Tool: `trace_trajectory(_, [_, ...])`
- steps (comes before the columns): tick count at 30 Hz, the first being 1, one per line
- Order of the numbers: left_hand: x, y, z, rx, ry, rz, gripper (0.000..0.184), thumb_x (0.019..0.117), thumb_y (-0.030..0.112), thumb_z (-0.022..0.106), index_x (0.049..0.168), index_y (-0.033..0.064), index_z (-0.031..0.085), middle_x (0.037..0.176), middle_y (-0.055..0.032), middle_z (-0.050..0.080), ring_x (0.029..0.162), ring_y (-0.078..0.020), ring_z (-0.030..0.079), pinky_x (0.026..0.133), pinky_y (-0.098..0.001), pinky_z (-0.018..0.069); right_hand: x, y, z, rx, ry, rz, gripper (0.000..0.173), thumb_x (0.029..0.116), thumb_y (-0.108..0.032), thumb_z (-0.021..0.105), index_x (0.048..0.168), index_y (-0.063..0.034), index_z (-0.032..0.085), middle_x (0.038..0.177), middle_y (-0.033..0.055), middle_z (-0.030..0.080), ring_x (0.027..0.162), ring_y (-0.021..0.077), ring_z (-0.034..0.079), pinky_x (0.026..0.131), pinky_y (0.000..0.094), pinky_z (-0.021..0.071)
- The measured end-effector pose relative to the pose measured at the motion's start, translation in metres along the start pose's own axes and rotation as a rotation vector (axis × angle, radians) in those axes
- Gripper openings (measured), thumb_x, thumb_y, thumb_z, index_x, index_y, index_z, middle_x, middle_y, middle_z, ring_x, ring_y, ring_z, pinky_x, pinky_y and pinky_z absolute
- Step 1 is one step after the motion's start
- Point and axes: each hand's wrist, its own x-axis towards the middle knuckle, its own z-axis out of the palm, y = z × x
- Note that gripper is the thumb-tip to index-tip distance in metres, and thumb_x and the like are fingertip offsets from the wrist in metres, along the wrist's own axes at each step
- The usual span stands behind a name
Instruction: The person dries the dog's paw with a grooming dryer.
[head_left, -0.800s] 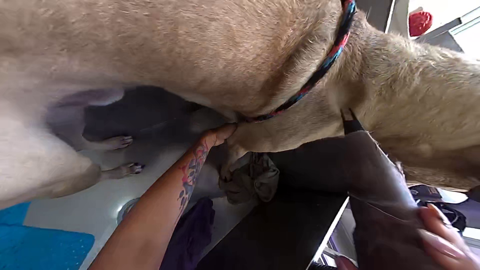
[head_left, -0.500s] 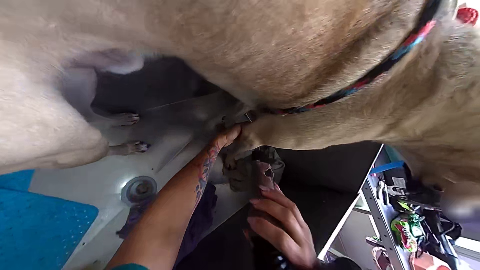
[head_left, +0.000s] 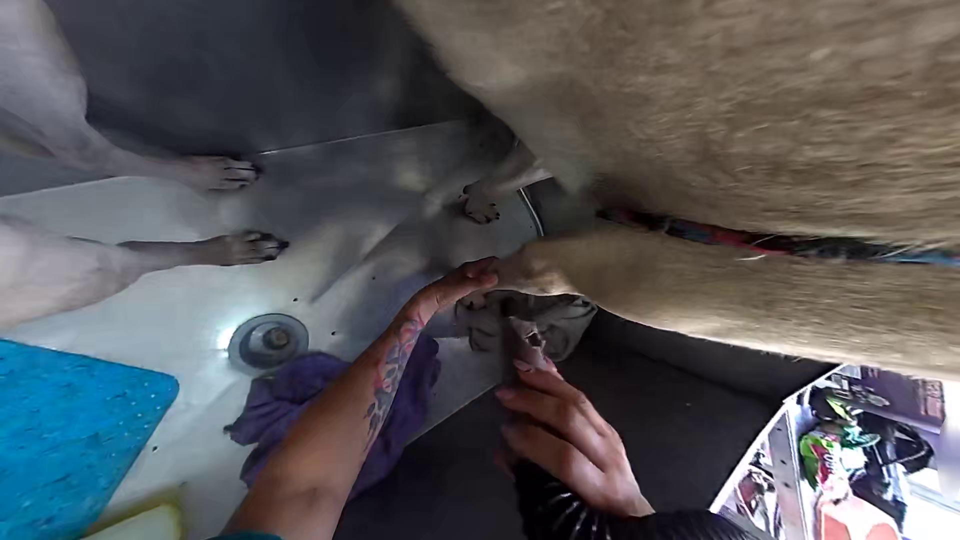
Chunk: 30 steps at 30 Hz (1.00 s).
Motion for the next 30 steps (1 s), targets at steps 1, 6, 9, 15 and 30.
trace_trajectory(1, [0.0,-0.004,-0.001,0.021,-0.022,0.022,0.047,0.095,0.011,0.062,0.138,-0.0032,0.053,0.124,-0.0118,0.066,0.11,-0.0096,0.062,0.098,-0.0302,0.0513,-0.002,-0.002,0.005,0.008,-0.019,0.004,0.023,0.0967,-0.021,0.072,0.116,-0.0158,0.062,0.124,0.0062,0.068,0.129,0.0261,0.06,0.113,0.0428,0.049])
trace_trajectory(6, [0.022,-0.05,0.002,0.323,0.107,0.071,0.054,0.084,0.007,0.083,0.131,-0.0063,0.06,0.124,-0.025,0.067,0.117,-0.0314,0.065,0.106,-0.0478,0.0493,-0.007,0.01,0.029,0.072,0.047,0.141,0.026,0.0923,-0.026,0.077,0.11,-0.0124,0.065,0.117,0.0078,0.071,0.124,0.0225,0.063,0.108,0.0373,0.0524])
trace_trajectory(9, [0.028,-0.07,0.01,0.32,0.235,0.091,0.055,0.0804,0.012,0.087,0.127,-0.0056,0.063,0.12,-0.0249,0.068,0.115,-0.0335,0.066,0.106,-0.0512,0.0495,-0.001,0.013,0.024,0.378,0.283,0.627,0.033,0.0841,-0.015,0.08,0.111,-0.0044,0.064,0.113,0.0048,0.072,0.111,0.0122,0.069,0.096,0.0306,0.0589])
trace_trajectory(15, [0.029,-0.076,0.015,0.247,0.291,0.011,0.06,0.0831,0.007,0.084,0.134,-0.0052,0.056,0.125,-0.027,0.065,0.118,-0.0364,0.065,0.105,-0.0535,0.049,0.016,0.086,0.002,0.683,0.936,1.664,0.048,0.109,-0.048,0.038,0.137,-0.0099,0.047,0.117,0.0104,0.062,0.102,0.022,0.066,0.083,0.0403,0.0581])
trace_trajectory(30, [0.049,0.043,0.064,0.685,0.244,0.498,0.038,0.0793,0.02,0.083,0.109,-0.0023,0.073,0.107,-0.0218,0.073,0.101,-0.0366,0.071,0.087,-0.0571,0.0557,0.011,0.099,-0.022,0.669,0.869,1.535,0.049,0.1035,-0.04,0.057,0.139,-0.0072,0.051,0.123,0.0112,0.067,0.112,0.0257,0.067,0.09,0.0457,0.0603])
